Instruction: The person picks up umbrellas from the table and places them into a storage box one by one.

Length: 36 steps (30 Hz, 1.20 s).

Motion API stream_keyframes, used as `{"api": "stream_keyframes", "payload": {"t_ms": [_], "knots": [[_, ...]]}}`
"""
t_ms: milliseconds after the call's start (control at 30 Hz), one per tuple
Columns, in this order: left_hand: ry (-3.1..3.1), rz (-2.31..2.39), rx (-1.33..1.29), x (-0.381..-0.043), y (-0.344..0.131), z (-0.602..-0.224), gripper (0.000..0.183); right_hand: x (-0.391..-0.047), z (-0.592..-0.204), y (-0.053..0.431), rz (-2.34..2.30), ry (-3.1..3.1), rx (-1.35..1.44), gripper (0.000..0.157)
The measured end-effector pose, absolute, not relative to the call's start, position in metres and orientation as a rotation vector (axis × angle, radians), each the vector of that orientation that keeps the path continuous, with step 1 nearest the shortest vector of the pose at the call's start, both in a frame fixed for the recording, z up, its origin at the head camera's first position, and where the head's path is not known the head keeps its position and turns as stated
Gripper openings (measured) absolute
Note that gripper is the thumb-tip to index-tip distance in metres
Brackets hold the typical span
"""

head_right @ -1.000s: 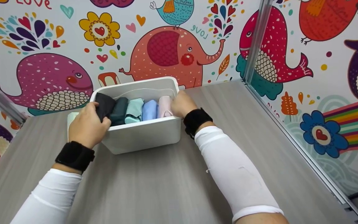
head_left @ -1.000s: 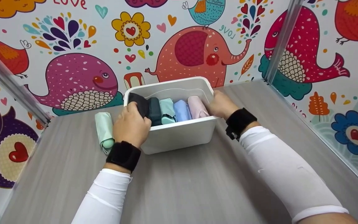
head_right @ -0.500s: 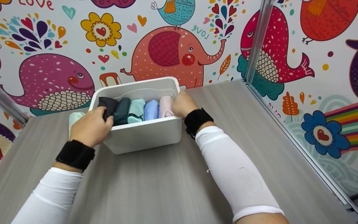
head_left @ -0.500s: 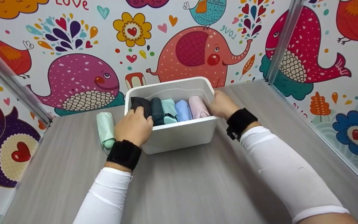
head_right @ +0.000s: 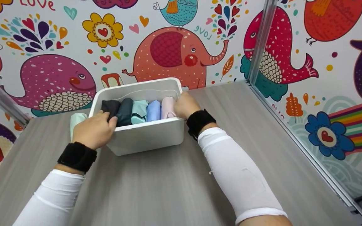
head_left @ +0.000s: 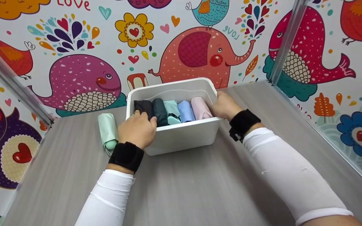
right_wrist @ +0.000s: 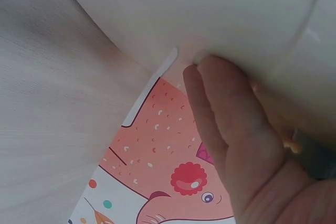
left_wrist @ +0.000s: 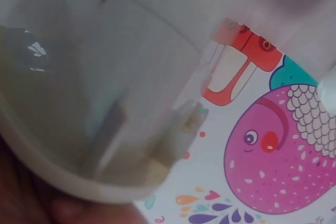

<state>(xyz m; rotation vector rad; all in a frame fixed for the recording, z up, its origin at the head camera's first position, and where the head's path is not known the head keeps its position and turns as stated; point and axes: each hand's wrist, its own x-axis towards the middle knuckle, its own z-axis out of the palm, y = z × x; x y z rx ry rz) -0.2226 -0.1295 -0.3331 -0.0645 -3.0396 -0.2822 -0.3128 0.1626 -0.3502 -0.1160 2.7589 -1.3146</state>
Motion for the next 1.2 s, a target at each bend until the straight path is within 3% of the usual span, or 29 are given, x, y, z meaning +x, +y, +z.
{"api": "stream_keyframes", "payload": {"t_ms": [633, 1000, 1200], "knots": [[-3.018, -0.257, -0.091, -0.223, -0.136, -0.335, 0.077, -0.312, -0.351, 0.164, -1.313, 2.765, -0.159, 0.047], [-2.838, -0.804, 0.013, -0.228, -0.183, -0.345, 0.064, -0.312, -0.35, 0.163, -1.322, 2.755, -0.143, 0.047], [-2.76, -0.923, 0.236, -0.232, -0.217, -0.356, 0.066, -0.313, -0.35, 0.163, -1.339, 2.748, -0.151, 0.045]]}}
